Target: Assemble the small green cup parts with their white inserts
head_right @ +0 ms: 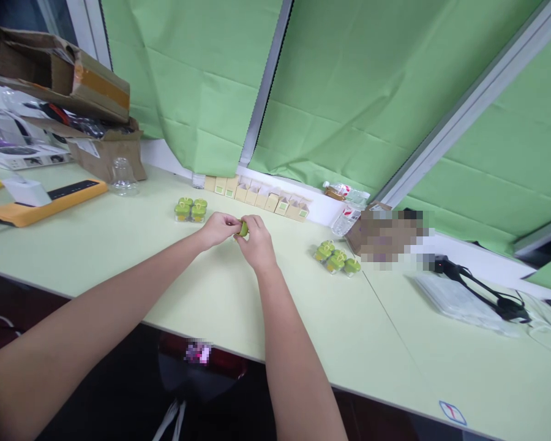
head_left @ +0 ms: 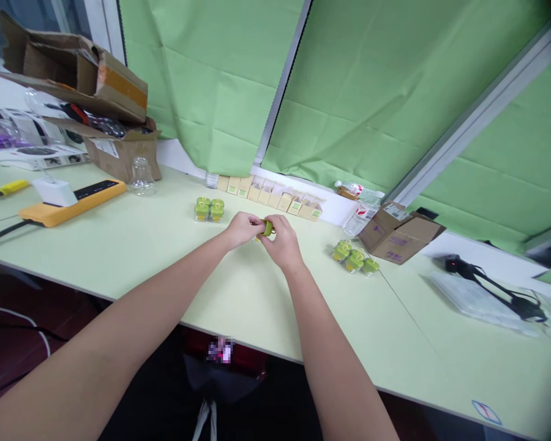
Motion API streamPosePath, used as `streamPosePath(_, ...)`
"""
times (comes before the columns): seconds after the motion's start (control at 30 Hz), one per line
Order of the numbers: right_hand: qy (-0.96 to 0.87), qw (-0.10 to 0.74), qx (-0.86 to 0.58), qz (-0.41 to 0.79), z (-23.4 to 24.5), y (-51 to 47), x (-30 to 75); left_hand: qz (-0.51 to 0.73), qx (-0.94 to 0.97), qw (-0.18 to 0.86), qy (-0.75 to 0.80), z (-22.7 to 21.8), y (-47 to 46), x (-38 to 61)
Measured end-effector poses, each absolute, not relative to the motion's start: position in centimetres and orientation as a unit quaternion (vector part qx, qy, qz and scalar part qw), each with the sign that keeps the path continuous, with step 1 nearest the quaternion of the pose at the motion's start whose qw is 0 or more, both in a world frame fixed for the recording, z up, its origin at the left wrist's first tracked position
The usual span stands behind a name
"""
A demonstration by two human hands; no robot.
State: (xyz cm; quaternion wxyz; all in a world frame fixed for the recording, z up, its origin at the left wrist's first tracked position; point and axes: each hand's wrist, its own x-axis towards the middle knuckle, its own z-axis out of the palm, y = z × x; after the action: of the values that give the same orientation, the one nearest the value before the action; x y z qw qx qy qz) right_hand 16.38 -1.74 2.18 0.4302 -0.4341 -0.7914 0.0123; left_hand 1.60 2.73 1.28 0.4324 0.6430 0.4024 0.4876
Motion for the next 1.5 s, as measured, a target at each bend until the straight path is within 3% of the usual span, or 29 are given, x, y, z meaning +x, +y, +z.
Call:
streamPosePath(0.3,-0.788,0.469,-0.399,0.013,2.7,-1.8,16.5,0.516,0.626,0.434,0.392,1.6,2.5,1.9)
streamPosePath(0.57,-0.527,0.678,-0.462,0.221,3.2,-1.1,18.0,0.532,0.57,0.44,0.446,2.3,2.2,1.7)
streamPosePath(0.67,-0.397,0.716,-0.51,0.263,3.4,-1.0,18.4,0.533,0.555,0.454,0.448,2.4,2.2,1.8)
streamPosePath(0.87,-0.436,0.658,-0.557,0.257,3.5,-1.4,17.5,0.529,0.563,0.462,0.435,2.1,2.0,2.2)
streamPosePath(1.1,-0.527,0.574,-0.475,0.408,2.5,-1.3,15.3,0.538,0.588,0.433,0.422,2.2,1.7,2.1)
streamPosePath(1.33,-0.499,0.604,-0.436,0.443,2.0,-1.2,15.3,0.565,0.585,0.467,0.348,1.6,1.8,2.6)
streamPosePath(1.5,-0.513,0.605,-0.436,0.427,1.9,-1.1,15.6,0.555,0.577,0.465,0.378,0.9,2.6,2.5)
